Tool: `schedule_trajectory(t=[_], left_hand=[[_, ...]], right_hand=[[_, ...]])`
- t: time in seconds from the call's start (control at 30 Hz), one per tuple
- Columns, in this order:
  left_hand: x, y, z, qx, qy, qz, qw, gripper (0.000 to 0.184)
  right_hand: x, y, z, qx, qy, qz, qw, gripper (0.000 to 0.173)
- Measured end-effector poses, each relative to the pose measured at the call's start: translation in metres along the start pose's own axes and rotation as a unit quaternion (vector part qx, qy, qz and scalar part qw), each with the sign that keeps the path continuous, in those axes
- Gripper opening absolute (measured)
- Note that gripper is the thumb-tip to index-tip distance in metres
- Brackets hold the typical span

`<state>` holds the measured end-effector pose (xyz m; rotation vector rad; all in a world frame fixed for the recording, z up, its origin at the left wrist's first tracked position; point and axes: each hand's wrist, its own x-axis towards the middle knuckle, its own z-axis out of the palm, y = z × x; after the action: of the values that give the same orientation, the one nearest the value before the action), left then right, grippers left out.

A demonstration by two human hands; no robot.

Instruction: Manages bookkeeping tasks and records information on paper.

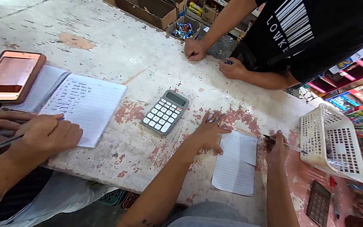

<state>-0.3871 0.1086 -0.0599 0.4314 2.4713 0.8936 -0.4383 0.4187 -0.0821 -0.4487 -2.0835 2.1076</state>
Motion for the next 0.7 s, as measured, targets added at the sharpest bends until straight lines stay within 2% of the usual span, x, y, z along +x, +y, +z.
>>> schedule_trajectory(t=[0.13, 0.23, 0.37, 0.5, 0.57, 0.63, 0.7], left_hand=[[0.005, 0.001, 0.004, 0.019, 0.002, -0.008, 1.0, 0.079], [0.006, 0.003, 0.002, 0.025, 0.003, -0.009, 1.0, 0.082], [0.006, 0.002, 0.002, 0.025, 0.001, -0.006, 1.0, 0.095], [0.006, 0.006, -0.004, 0.039, 0.006, -0.005, 0.999, 0.102], [0.006, 0.008, -0.004, 0.037, 0.003, -0.007, 0.999, 0.102], [0.004, 0.008, -0.003, 0.036, -0.007, -0.008, 0.999, 0.103], [0.003, 0.009, -0.003, 0.039, -0.016, -0.008, 0.999, 0.104]], right_hand=[[-0.047, -0.014, 0.051, 0.059, -0.134, -0.097, 0.985, 0.006], [-0.069, 0.012, 0.077, 0.067, -0.173, -0.144, 0.972, 0.013], [-0.069, 0.03, 0.065, 0.059, -0.13, -0.135, 0.981, 0.019], [-0.047, 0.038, 0.007, -0.004, -0.045, -0.11, 0.993, 0.024], [-0.041, 0.04, -0.021, -0.044, 0.031, -0.096, 0.994, 0.027], [-0.042, 0.04, -0.039, -0.09, 0.103, -0.111, 0.984, 0.027], [-0.038, 0.042, -0.048, -0.081, 0.131, -0.159, 0.975, 0.024]])
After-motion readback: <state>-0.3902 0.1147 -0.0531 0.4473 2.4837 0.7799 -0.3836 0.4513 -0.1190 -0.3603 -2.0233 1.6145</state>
